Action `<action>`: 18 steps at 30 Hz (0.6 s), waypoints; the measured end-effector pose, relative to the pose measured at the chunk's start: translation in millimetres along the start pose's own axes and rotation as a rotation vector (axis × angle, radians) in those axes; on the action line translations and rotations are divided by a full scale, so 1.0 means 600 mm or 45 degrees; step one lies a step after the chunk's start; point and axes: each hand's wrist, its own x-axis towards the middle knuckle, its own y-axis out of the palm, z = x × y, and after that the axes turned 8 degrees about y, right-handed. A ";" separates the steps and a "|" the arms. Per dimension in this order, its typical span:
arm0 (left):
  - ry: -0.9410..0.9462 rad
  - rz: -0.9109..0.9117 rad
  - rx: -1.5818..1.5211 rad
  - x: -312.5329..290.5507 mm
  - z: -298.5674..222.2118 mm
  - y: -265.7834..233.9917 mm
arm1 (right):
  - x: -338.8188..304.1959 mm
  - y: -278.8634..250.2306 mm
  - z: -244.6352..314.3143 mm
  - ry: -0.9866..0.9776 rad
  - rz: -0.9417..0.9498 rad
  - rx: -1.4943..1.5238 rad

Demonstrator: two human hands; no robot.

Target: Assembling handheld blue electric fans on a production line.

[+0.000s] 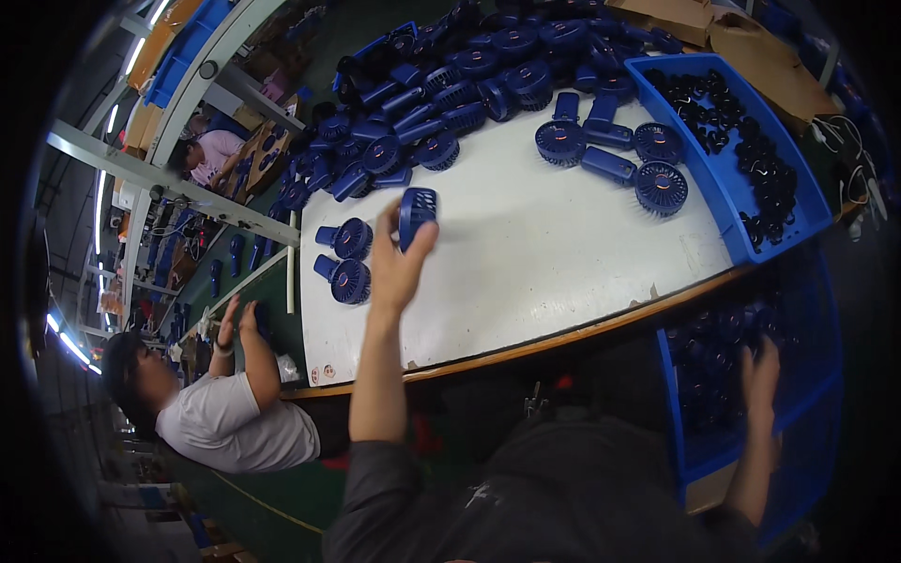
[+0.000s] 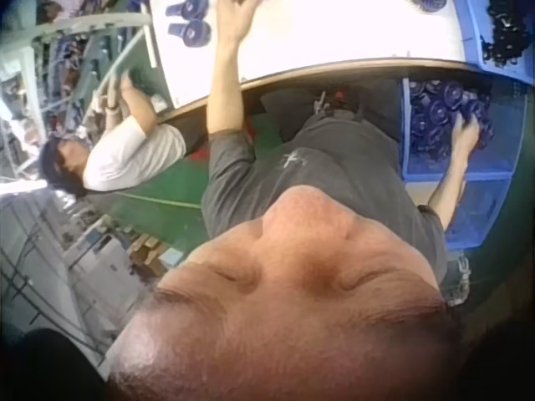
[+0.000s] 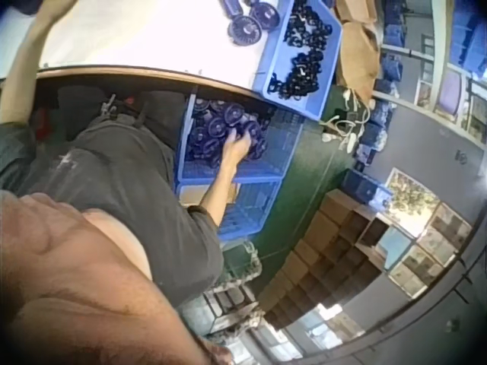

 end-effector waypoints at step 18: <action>-0.333 0.045 -1.598 -0.229 -0.100 0.176 | -0.092 -0.047 0.471 -1.098 0.640 0.581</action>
